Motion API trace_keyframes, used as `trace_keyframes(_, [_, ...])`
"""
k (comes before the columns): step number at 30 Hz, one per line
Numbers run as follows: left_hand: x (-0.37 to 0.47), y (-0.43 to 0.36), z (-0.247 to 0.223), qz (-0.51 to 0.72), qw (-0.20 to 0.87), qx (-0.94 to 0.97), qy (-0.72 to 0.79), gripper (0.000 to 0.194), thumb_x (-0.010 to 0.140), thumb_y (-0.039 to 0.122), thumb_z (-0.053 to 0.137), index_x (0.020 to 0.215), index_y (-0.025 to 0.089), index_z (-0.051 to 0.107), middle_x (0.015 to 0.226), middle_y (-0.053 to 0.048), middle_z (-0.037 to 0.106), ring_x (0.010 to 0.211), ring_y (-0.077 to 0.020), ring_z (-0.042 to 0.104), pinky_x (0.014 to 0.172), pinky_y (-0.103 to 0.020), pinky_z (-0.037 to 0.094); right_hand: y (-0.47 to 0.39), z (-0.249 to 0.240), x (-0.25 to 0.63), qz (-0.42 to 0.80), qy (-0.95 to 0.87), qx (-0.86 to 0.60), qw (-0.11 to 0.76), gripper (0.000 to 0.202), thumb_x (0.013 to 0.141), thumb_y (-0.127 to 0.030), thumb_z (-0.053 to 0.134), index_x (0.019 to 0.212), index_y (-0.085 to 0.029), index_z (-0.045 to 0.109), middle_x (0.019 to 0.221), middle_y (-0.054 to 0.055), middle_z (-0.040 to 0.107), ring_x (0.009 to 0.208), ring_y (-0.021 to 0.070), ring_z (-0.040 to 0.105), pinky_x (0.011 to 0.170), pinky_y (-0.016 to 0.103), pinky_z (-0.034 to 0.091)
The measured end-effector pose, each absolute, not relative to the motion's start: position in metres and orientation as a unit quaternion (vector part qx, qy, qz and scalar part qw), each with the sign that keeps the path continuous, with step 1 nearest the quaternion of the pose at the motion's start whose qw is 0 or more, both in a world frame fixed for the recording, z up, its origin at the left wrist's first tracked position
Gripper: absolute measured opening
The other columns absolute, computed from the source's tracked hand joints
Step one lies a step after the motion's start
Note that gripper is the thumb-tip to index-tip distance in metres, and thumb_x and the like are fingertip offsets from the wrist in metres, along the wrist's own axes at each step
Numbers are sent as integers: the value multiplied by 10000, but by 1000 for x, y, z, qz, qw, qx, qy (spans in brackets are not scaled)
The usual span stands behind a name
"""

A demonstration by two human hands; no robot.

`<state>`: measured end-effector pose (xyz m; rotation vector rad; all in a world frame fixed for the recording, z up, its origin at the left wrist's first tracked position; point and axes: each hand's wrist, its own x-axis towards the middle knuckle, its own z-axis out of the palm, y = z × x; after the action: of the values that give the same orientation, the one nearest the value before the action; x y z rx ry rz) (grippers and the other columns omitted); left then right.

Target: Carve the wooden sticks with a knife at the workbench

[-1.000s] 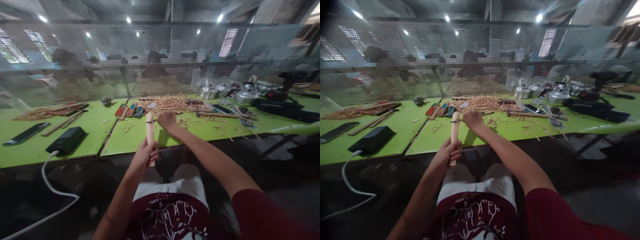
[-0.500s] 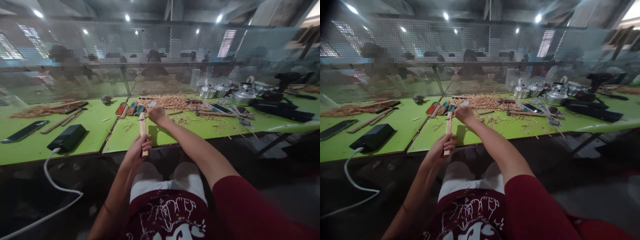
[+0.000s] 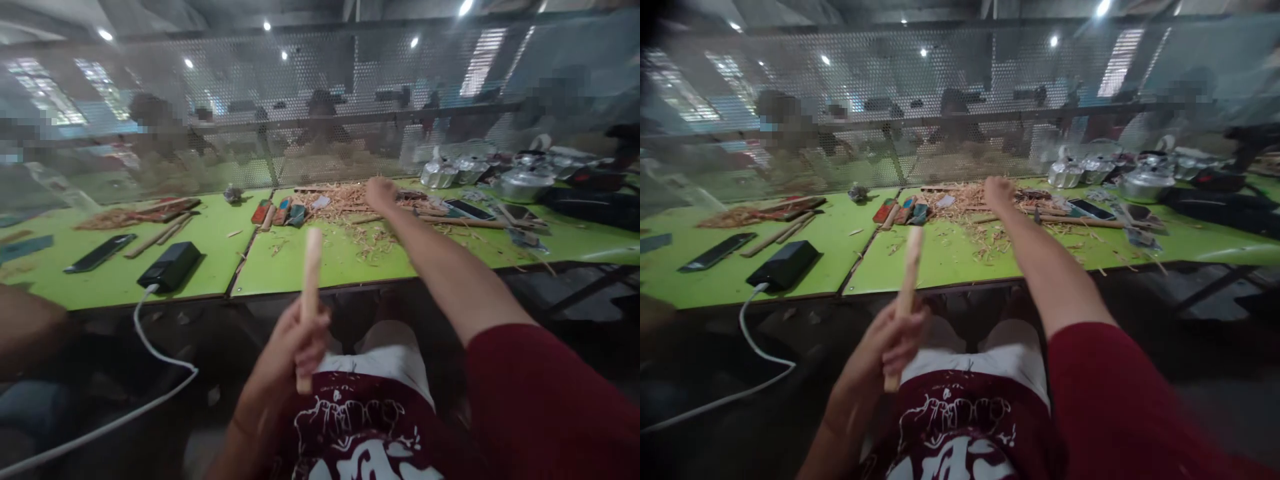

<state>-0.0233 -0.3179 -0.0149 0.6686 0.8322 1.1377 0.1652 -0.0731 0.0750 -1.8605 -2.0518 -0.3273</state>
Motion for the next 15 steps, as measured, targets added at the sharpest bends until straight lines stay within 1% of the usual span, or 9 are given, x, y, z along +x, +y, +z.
trace_keyframes(2, [-27,-314,-18,566,667,301,380,462,698,263,842,813,225,397,540,140,382,345,13,227,311,-96,168,-62,80,190,-108,-693,-688,185,341,982,-59,507,1118,191,695,1076,398,677,1058,242,680,786,318,377])
trace_keyframes(4, [-26,-301,-23,558,662,320,385,473,689,285,839,809,231,384,539,135,408,347,3,239,300,-105,167,-63,79,202,-95,-689,-691,194,338,975,-95,542,1130,136,733,1063,360,700,1034,244,683,759,301,363])
trace_keyframes(5, [-22,-294,-26,545,668,329,385,476,694,304,836,810,234,380,535,134,413,345,-3,246,297,-110,175,-69,77,203,-85,-693,-688,197,334,978,-119,547,1105,107,758,1035,335,716,999,235,685,740,287,355])
trace_keyframes(7, [-12,-284,-32,524,681,343,380,476,703,340,827,821,239,378,532,131,427,342,-12,260,294,-118,187,-86,68,199,-72,-745,-639,178,353,1000,-173,513,1056,24,800,980,253,746,887,198,672,704,264,346])
trace_keyframes(10, [5,-280,-39,520,685,351,372,486,704,362,820,839,244,368,541,130,443,342,-15,278,298,-121,201,-114,51,187,-70,-797,-583,142,341,985,-177,505,988,-67,828,934,163,764,786,161,627,664,248,337])
trace_keyframes(12, [12,-279,-40,511,687,358,373,491,700,367,817,842,247,362,537,132,441,344,-16,283,301,-124,208,-128,43,181,-71,-821,-554,119,341,984,-200,504,967,-107,832,927,130,771,774,157,619,655,244,345])
trace_keyframes(15, [14,-276,-40,493,691,368,379,491,697,380,807,832,250,353,526,132,436,346,-17,276,303,-131,207,-143,37,174,-65,-840,-533,80,336,989,-247,510,989,-147,831,958,116,782,813,171,650,678,232,393])
